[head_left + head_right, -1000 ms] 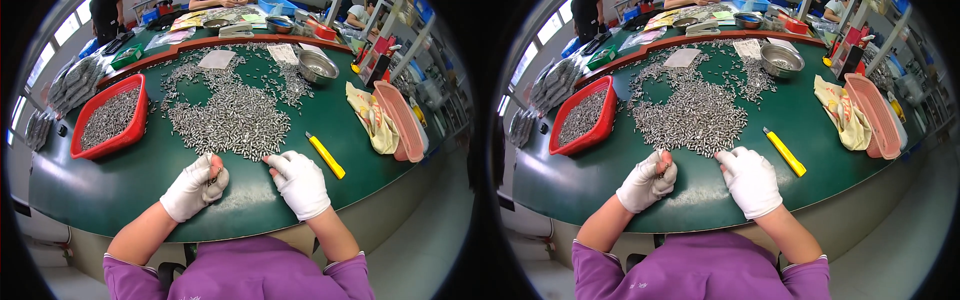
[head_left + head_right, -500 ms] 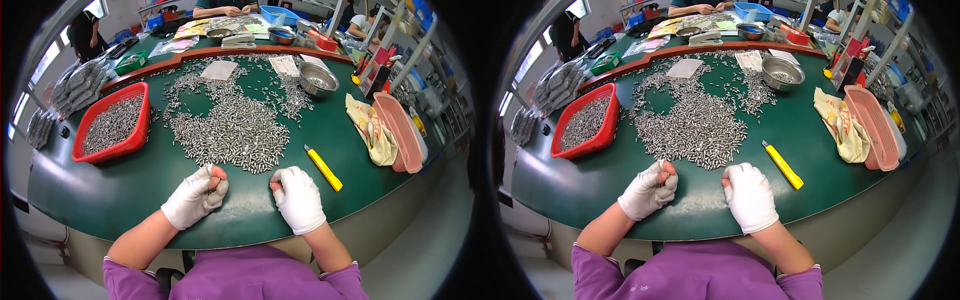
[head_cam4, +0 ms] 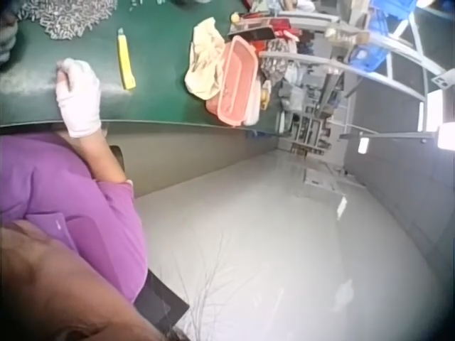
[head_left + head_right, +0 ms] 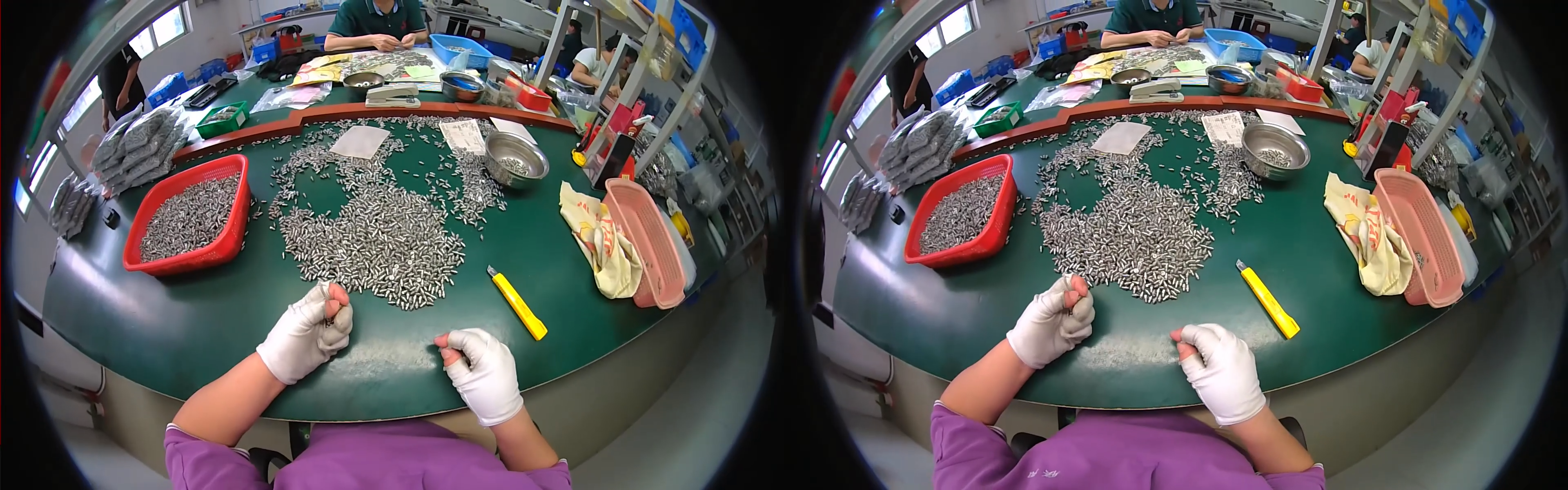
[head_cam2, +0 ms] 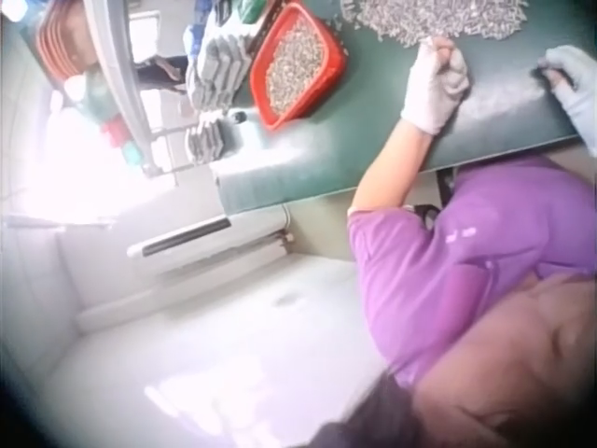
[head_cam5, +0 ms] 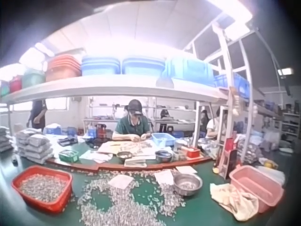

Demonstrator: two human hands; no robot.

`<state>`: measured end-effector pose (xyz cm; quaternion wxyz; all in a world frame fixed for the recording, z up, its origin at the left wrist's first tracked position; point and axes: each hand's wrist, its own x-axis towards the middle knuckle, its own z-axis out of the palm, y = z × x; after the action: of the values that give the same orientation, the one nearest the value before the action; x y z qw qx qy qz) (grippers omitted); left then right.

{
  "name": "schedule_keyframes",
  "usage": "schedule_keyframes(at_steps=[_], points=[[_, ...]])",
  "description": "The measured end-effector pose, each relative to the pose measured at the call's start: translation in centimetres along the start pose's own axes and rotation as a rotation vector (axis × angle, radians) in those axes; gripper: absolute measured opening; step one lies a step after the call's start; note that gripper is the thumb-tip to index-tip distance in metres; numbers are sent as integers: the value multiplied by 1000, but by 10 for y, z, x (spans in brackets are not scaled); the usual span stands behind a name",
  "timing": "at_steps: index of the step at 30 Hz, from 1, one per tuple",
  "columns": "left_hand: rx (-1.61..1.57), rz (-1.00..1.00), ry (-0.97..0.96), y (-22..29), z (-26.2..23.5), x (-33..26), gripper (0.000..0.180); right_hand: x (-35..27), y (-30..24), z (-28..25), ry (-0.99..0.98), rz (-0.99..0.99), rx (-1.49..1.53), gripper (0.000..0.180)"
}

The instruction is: Inspecting and sorting small metal components on a workbench using a craft knife.

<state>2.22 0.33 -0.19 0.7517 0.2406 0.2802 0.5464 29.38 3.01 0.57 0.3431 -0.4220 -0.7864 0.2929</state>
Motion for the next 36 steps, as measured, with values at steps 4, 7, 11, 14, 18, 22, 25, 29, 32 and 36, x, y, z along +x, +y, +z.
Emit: schedule_keyframes(at_steps=[4,7,11,14,18,22,25,29,32,36], points=[[-46,-25,-29,6,-2,4,14,-1,2,2,28,17,36,13],[-29,-22,-28,7,-7,5,16,0,3,4,63,-12,48,14],[-5,-4,-8,5,-6,6,16,-2,5,5,72,5,67,13],[1,-4,22,5,-5,5,15,-2,8,6,47,6,84,13],[-62,-21,12,4,-3,7,13,-3,8,4,41,2,101,14],[-65,-6,-5,5,-8,4,13,1,4,4,53,-54,62,13],[-57,-28,-13,5,-3,9,14,-2,6,4,39,-10,62,13],[24,-30,1,1,4,14,19,-6,5,4,52,92,140,13],[16,-41,-34,0,1,14,14,-5,3,4,39,82,168,15],[36,-41,-33,1,4,15,14,-5,1,2,22,91,151,21]])
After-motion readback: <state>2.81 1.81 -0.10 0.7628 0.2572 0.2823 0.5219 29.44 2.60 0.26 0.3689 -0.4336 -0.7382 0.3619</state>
